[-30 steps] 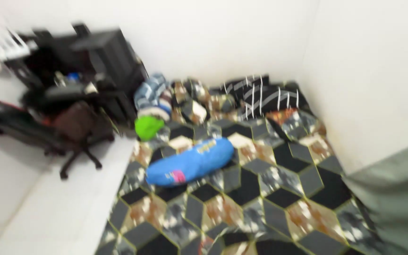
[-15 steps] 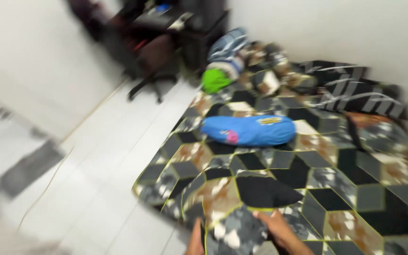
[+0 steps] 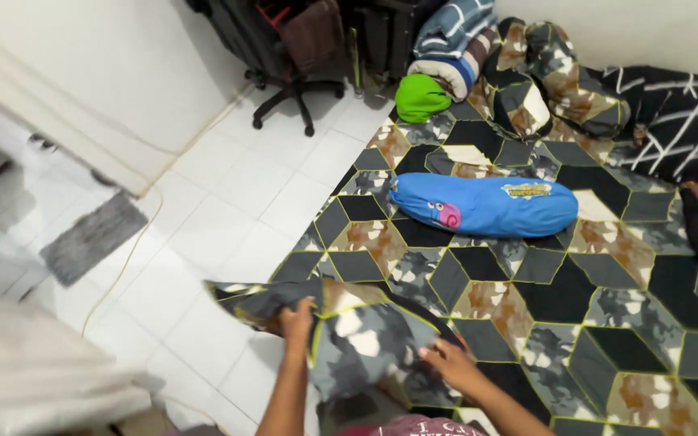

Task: Tidying up items on the floor and organizing pillows and blankets on a bed.

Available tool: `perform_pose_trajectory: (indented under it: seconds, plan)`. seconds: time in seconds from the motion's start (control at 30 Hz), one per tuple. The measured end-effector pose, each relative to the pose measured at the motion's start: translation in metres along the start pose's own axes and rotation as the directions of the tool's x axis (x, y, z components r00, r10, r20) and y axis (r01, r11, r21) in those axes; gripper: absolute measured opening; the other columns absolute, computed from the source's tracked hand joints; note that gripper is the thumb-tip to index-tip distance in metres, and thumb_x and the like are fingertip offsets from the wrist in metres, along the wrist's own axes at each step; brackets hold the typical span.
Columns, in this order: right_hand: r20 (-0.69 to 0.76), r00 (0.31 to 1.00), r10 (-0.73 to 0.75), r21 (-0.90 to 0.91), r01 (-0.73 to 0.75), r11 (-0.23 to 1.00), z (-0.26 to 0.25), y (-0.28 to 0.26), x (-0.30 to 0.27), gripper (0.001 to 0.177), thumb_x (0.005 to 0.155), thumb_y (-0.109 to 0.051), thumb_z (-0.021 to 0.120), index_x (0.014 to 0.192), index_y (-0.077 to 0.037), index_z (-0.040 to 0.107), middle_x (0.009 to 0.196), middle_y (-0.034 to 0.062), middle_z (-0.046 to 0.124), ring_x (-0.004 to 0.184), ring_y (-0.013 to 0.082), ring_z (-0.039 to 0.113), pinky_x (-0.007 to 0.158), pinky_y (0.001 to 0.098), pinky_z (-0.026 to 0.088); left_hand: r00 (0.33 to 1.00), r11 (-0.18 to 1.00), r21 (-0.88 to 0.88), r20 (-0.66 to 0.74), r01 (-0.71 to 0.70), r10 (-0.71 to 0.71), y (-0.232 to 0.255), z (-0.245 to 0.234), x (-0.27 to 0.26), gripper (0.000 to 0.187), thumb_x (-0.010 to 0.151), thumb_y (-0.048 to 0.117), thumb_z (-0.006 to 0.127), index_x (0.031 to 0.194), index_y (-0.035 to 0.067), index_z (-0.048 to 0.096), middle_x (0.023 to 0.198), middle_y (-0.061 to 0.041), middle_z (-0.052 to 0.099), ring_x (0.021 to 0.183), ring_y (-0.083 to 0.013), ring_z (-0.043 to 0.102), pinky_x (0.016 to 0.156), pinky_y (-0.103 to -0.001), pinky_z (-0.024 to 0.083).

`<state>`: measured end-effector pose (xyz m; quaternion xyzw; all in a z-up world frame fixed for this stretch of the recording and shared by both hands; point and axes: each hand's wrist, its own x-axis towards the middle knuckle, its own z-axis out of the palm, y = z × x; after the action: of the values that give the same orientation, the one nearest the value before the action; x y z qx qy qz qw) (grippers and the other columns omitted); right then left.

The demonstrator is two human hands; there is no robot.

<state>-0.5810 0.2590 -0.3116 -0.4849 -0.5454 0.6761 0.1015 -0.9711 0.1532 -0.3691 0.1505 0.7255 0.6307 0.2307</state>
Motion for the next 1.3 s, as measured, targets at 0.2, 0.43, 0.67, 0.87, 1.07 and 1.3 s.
perform_pose_trajectory:
  seconds: [0.2,0.43,0.67,0.87,1.07,1.3]
  plan:
    - [-0.017,0.980,-0.200,-0.170,0.195,0.966,0.086,-0.012,0.089,0.039,0.089,-0.028,0.073,0.119,-0.004,0.068,0.107,0.0101,0.078,0.098,0.0163,0.071,0.086,0.0327,0.056,0.968,1.000,-0.011,-0.248,0.029,-0.030,0.055,-0.112,0.161,0.034,0.092,0.026,0.071,0.099,-0.008,0.068,0.100,-0.012,0.072,0.085,-0.0210,0.065,0.079,-0.036,0.054]
    - [-0.135,0.991,0.023,-0.239,-0.055,0.969,0.156,-0.044,0.120,0.026,0.088,-0.024,0.074,0.107,-0.005,0.071,0.095,0.0090,0.077,0.082,0.0171,0.070,0.074,0.0336,0.057,0.975,0.956,-0.277,-0.166,0.096,-0.146,-0.062,-0.179,0.313,0.016,0.095,0.005,0.063,0.100,0.002,0.048,0.095,-0.004,0.053,0.081,-0.0126,0.055,0.068,-0.029,0.046]
    - [-0.313,0.949,0.037,-0.235,-0.115,0.965,0.130,-0.039,0.147,0.027,0.084,-0.021,0.076,0.106,-0.005,0.072,0.095,0.0111,0.076,0.081,0.0193,0.071,0.073,0.0344,0.057,0.660,0.863,-0.146,0.709,0.484,-0.250,-0.125,-0.056,0.221,0.031,0.106,0.008,0.066,0.080,0.012,0.049,0.079,-0.002,0.054,0.062,-0.0108,0.049,0.045,-0.025,0.037]
    - [-0.503,0.862,-0.059,-0.201,-0.050,0.978,0.073,-0.049,0.170,0.031,0.085,-0.022,0.075,0.111,-0.006,0.074,0.100,0.0112,0.079,0.087,0.0186,0.075,0.079,0.0317,0.058,0.435,0.744,0.379,0.630,0.550,-0.643,-0.126,0.092,0.173,0.020,0.093,0.017,0.061,0.105,0.005,0.071,0.083,-0.006,0.066,0.062,-0.0139,0.058,0.046,-0.025,0.039]
    - [-0.514,0.845,0.147,0.145,-0.083,0.986,0.021,-0.029,0.247,0.029,0.088,-0.026,0.072,0.109,-0.006,0.075,0.096,0.0098,0.078,0.086,0.0187,0.073,0.076,0.0333,0.057,0.451,0.793,0.518,0.652,0.322,-0.609,-0.102,0.221,0.186,0.027,0.092,0.023,0.064,0.116,0.010,0.069,0.095,-0.003,0.073,0.073,-0.0120,0.068,0.057,-0.024,0.051]
    - [-0.274,0.793,0.544,0.779,-0.148,0.609,-0.084,0.149,0.423,0.038,0.093,-0.029,0.072,0.123,-0.007,0.064,0.097,0.0093,0.059,0.081,0.0232,0.061,0.072,0.0429,0.056,0.489,0.808,0.520,0.647,0.279,-0.585,-0.159,0.298,0.207,0.031,0.094,0.024,0.065,0.119,0.006,0.069,0.091,-0.006,0.075,0.072,-0.0111,0.069,0.058,-0.024,0.050]
